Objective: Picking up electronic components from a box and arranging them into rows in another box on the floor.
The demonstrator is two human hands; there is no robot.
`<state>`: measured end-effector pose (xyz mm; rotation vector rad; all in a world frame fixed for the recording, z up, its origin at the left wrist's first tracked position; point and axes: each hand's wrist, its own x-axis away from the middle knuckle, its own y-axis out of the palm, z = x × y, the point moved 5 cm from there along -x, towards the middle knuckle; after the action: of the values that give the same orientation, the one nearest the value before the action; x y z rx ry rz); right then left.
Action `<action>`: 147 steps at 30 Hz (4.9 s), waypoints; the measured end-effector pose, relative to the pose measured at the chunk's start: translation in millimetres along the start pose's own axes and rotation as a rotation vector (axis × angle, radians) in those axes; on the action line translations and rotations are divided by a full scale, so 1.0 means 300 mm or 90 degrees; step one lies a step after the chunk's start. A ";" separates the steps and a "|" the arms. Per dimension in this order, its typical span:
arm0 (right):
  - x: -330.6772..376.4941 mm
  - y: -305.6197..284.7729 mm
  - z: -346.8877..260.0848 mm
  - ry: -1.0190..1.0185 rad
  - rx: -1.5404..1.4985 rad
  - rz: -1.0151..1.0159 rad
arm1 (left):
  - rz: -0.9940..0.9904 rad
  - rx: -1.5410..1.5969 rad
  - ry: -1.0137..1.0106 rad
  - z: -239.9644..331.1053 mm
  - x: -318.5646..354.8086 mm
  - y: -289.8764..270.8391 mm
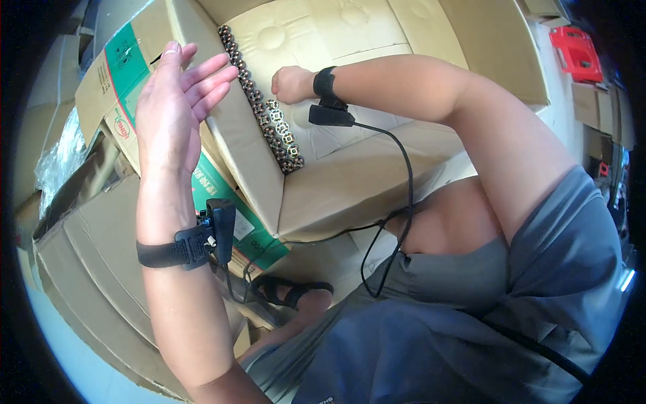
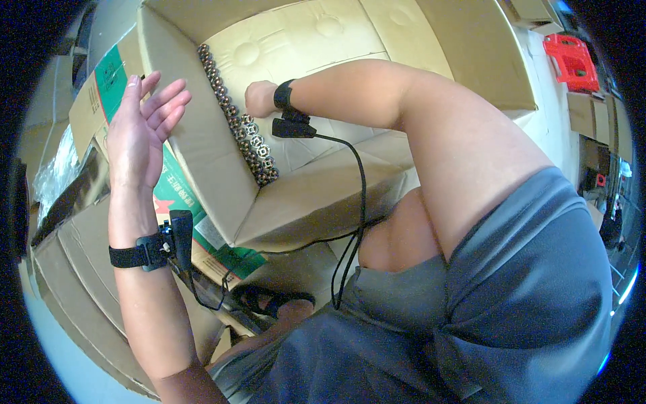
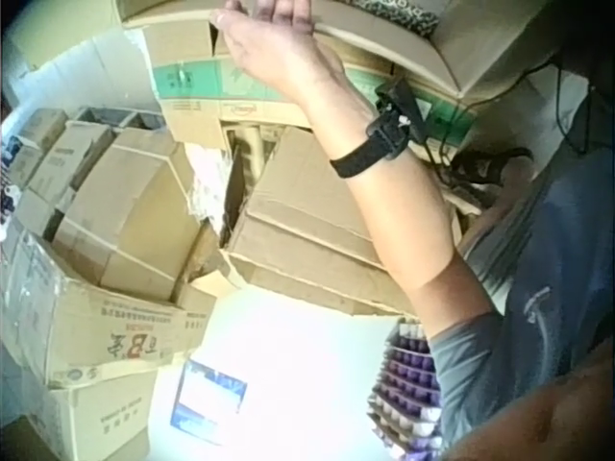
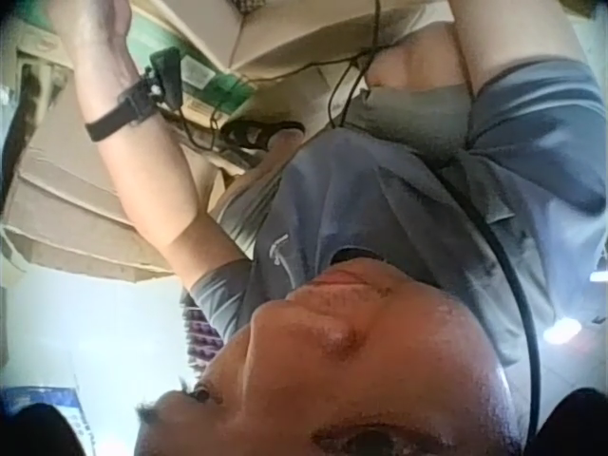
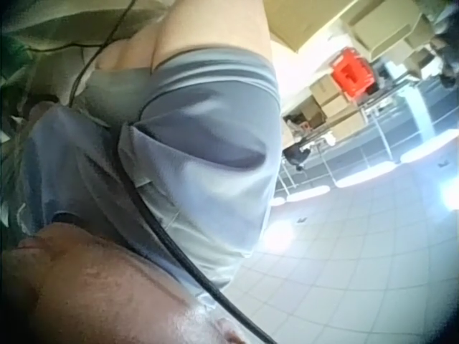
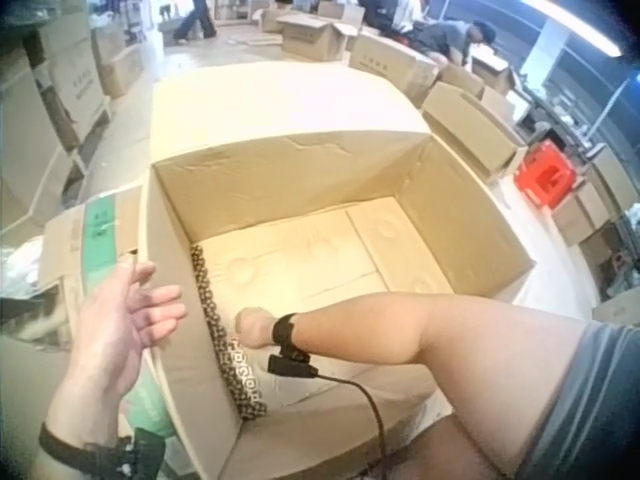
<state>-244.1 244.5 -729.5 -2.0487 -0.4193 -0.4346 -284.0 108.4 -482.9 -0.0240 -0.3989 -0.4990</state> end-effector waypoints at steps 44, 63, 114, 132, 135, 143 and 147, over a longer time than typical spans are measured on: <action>0.078 0.150 0.089 0.249 -0.505 -0.099 | -0.019 0.004 0.004 0.001 -0.012 0.010; 0.177 0.189 -0.020 0.284 -0.575 -0.252 | -0.011 0.000 0.007 -0.002 -0.010 -0.006; 0.214 -0.188 -0.055 0.202 -0.568 0.032 | 0.590 -0.394 -0.226 0.101 0.816 -1.706; 0.197 -0.157 -0.079 0.182 -0.559 0.027 | 0.566 -0.858 -0.340 -0.036 0.662 -1.763; 0.204 -0.155 -0.053 0.186 -0.568 0.037 | 0.588 -0.854 -0.299 -0.037 0.650 -1.739; 0.202 -0.153 -0.030 0.149 -0.532 0.018 | 0.712 -0.818 -0.262 -0.060 0.656 -1.760; 0.213 -0.160 -0.033 0.160 -0.542 0.022 | 0.729 -0.789 -0.262 -0.077 0.661 -1.815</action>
<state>-211.6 266.2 -659.1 -2.7545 -0.0278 -0.9558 -372.3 -464.6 -469.5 -1.4900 -0.3542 0.4784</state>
